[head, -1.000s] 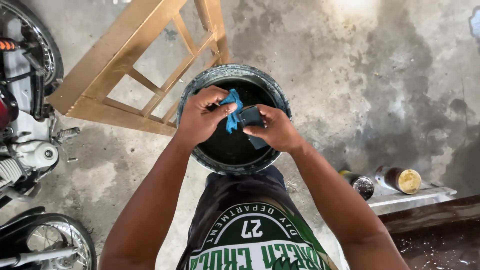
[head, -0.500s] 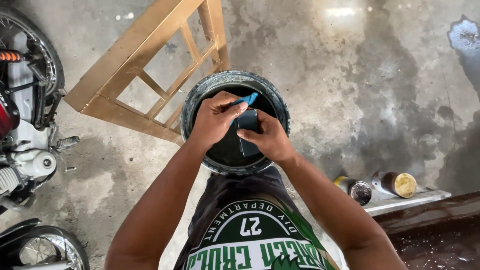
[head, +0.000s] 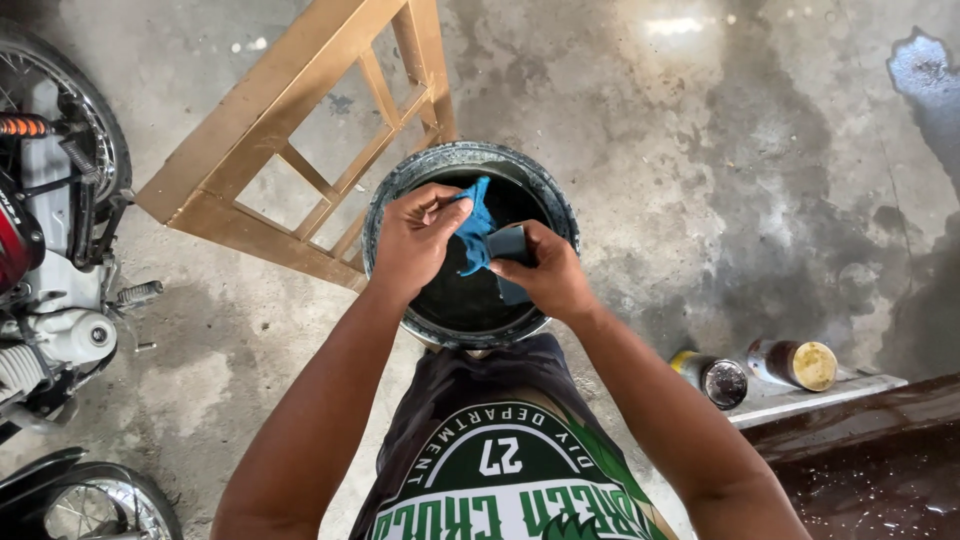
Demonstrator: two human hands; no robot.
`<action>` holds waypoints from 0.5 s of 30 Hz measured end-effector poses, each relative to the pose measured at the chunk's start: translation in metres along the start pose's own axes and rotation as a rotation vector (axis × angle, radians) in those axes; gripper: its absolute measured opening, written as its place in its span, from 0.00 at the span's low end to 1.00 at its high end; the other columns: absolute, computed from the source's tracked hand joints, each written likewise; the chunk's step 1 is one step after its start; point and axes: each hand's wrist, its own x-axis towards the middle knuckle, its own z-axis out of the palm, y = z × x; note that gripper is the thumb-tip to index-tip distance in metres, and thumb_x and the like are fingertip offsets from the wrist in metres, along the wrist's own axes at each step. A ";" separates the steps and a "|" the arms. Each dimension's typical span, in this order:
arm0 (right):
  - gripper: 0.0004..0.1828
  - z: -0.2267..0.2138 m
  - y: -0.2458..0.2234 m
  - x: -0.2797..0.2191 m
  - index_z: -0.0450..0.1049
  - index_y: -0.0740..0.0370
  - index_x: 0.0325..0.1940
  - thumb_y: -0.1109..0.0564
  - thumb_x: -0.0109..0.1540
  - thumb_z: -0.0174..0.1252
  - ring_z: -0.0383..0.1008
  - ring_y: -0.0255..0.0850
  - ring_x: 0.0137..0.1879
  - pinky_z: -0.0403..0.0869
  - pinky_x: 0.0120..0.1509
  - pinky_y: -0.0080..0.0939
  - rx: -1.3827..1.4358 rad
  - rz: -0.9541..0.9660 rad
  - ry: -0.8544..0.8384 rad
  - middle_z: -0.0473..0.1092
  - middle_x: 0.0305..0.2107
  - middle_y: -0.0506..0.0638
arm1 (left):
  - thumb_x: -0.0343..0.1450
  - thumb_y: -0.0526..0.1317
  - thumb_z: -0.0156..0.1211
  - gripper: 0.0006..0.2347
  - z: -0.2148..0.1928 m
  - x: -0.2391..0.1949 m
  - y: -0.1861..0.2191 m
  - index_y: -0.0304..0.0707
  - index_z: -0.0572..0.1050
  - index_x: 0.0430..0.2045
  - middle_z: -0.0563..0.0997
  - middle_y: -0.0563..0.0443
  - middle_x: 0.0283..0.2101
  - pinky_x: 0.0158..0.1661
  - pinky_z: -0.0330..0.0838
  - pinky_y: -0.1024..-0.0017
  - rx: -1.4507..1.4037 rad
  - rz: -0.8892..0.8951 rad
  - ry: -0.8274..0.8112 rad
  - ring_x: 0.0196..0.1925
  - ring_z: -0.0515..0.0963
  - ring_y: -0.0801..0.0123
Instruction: Sanding and cleaning a car door with a sanding block and a microfiber cloth in a wet-sanding process.
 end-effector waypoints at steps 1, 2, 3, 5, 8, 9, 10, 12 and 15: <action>0.18 0.000 -0.001 -0.001 0.72 0.62 0.52 0.63 0.60 0.69 0.72 0.29 0.45 0.74 0.51 0.34 0.000 0.001 -0.001 0.72 0.38 0.42 | 0.76 0.34 0.64 0.05 0.000 -0.001 0.003 0.28 0.81 0.39 0.69 0.60 0.26 0.30 0.59 0.78 0.000 -0.001 0.001 0.29 0.64 0.84; 0.17 -0.001 -0.002 -0.003 0.72 0.62 0.50 0.64 0.60 0.69 0.72 0.29 0.45 0.74 0.51 0.34 -0.005 -0.007 -0.009 0.72 0.38 0.41 | 0.76 0.34 0.63 0.05 0.002 -0.001 0.004 0.29 0.79 0.39 0.71 0.61 0.26 0.29 0.60 0.78 0.038 0.022 0.005 0.29 0.65 0.85; 0.16 -0.003 -0.002 -0.004 0.72 0.62 0.49 0.64 0.60 0.69 0.72 0.28 0.45 0.74 0.50 0.34 -0.011 -0.015 -0.016 0.72 0.37 0.41 | 0.76 0.34 0.62 0.04 0.004 -0.002 0.006 0.30 0.78 0.39 0.73 0.62 0.27 0.29 0.61 0.78 0.076 0.045 0.008 0.28 0.66 0.85; 0.15 -0.006 -0.003 -0.006 0.72 0.61 0.47 0.64 0.59 0.69 0.72 0.28 0.44 0.74 0.50 0.34 -0.056 0.004 -0.025 0.72 0.36 0.41 | 0.76 0.34 0.61 0.04 0.006 -0.002 0.008 0.31 0.77 0.39 0.72 0.62 0.27 0.29 0.60 0.78 0.021 0.050 0.007 0.28 0.65 0.85; 0.14 -0.005 -0.011 -0.007 0.72 0.61 0.44 0.63 0.59 0.69 0.72 0.28 0.42 0.74 0.48 0.34 -0.141 0.043 -0.036 0.72 0.34 0.41 | 0.77 0.33 0.59 0.02 0.003 -0.001 0.005 0.32 0.74 0.38 0.70 0.61 0.27 0.29 0.59 0.78 -0.015 0.056 -0.012 0.28 0.64 0.85; 0.13 -0.004 -0.015 -0.008 0.73 0.60 0.42 0.63 0.58 0.70 0.72 0.28 0.41 0.73 0.46 0.34 -0.186 0.064 -0.035 0.72 0.33 0.41 | 0.77 0.32 0.59 0.02 0.001 -0.001 0.003 0.33 0.73 0.37 0.70 0.61 0.27 0.29 0.59 0.78 -0.002 0.056 -0.032 0.28 0.64 0.85; 0.13 -0.005 -0.015 -0.007 0.73 0.60 0.42 0.63 0.58 0.70 0.72 0.28 0.41 0.73 0.46 0.34 -0.185 0.065 -0.034 0.72 0.33 0.41 | 0.77 0.32 0.59 0.02 0.001 -0.001 0.002 0.33 0.73 0.37 0.70 0.61 0.27 0.29 0.59 0.78 -0.001 0.055 -0.034 0.28 0.64 0.85; 0.12 -0.007 -0.016 -0.006 0.75 0.60 0.42 0.62 0.58 0.70 0.70 0.28 0.39 0.72 0.43 0.34 -0.231 0.087 -0.004 0.72 0.31 0.41 | 0.77 0.32 0.59 0.02 0.000 0.000 0.001 0.34 0.72 0.38 0.71 0.62 0.29 0.30 0.60 0.78 0.055 0.074 0.007 0.28 0.65 0.85; 0.12 -0.019 -0.017 -0.004 0.76 0.61 0.43 0.61 0.58 0.70 0.71 0.28 0.38 0.73 0.43 0.34 -0.189 0.102 0.014 0.73 0.31 0.42 | 0.77 0.33 0.59 0.03 -0.010 0.003 -0.005 0.34 0.72 0.39 0.67 0.61 0.28 0.29 0.57 0.78 0.061 0.034 0.084 0.28 0.62 0.84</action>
